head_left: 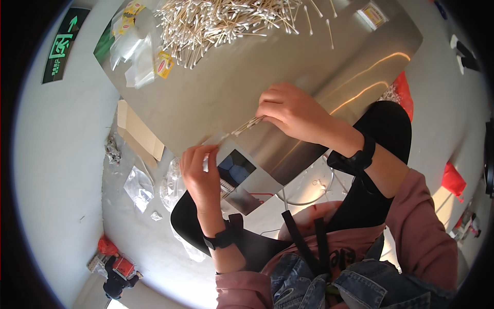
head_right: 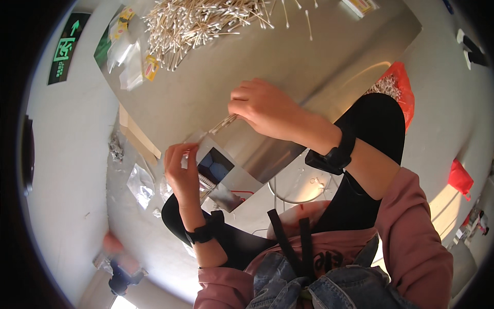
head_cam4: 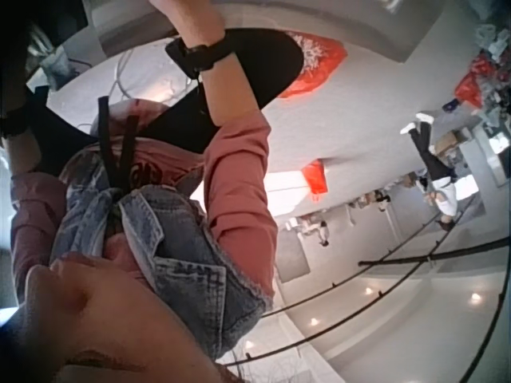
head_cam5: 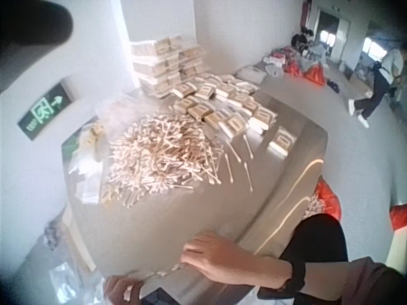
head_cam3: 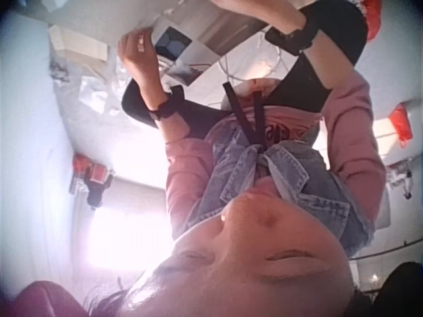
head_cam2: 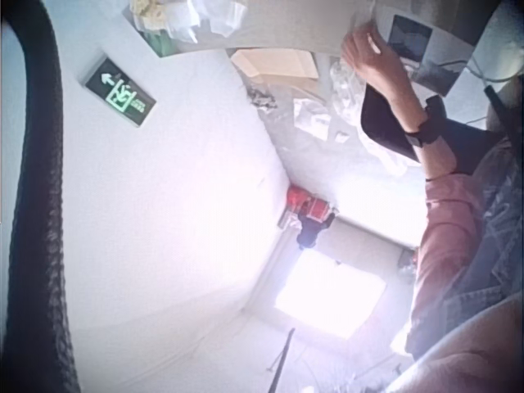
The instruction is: Packing cotton swabs into small plastic containers.
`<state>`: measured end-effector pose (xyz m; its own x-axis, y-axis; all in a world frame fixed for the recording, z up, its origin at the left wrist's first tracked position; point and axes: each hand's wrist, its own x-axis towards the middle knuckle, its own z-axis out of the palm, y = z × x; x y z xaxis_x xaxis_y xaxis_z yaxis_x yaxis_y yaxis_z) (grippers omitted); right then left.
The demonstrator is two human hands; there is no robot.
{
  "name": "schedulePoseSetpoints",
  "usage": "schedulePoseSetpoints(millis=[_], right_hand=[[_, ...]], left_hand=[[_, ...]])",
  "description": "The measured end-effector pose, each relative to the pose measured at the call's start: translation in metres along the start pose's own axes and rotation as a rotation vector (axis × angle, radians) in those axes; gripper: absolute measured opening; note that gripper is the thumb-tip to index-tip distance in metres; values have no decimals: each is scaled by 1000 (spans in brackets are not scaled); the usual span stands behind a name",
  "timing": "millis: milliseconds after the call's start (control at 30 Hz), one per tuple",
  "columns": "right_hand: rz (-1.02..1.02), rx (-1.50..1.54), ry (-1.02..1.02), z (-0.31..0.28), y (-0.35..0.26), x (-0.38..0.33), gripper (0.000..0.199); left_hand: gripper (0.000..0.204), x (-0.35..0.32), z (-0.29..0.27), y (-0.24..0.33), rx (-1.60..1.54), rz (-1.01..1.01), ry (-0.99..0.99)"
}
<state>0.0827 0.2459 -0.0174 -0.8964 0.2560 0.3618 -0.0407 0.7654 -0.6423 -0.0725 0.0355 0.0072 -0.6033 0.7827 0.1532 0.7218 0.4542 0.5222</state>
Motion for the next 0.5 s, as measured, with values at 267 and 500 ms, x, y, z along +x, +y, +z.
schedulePoseSetpoints(millis=[267, 500], right_hand=[[58, -23, 21, -4, -4, 0, 26], [290, -62, 451, -70, 42, -7, 29]], left_hand=[[11, 40, 35, 39, -242, 65, -90], [86, 8, 73, 104, 226, 78, -130]])
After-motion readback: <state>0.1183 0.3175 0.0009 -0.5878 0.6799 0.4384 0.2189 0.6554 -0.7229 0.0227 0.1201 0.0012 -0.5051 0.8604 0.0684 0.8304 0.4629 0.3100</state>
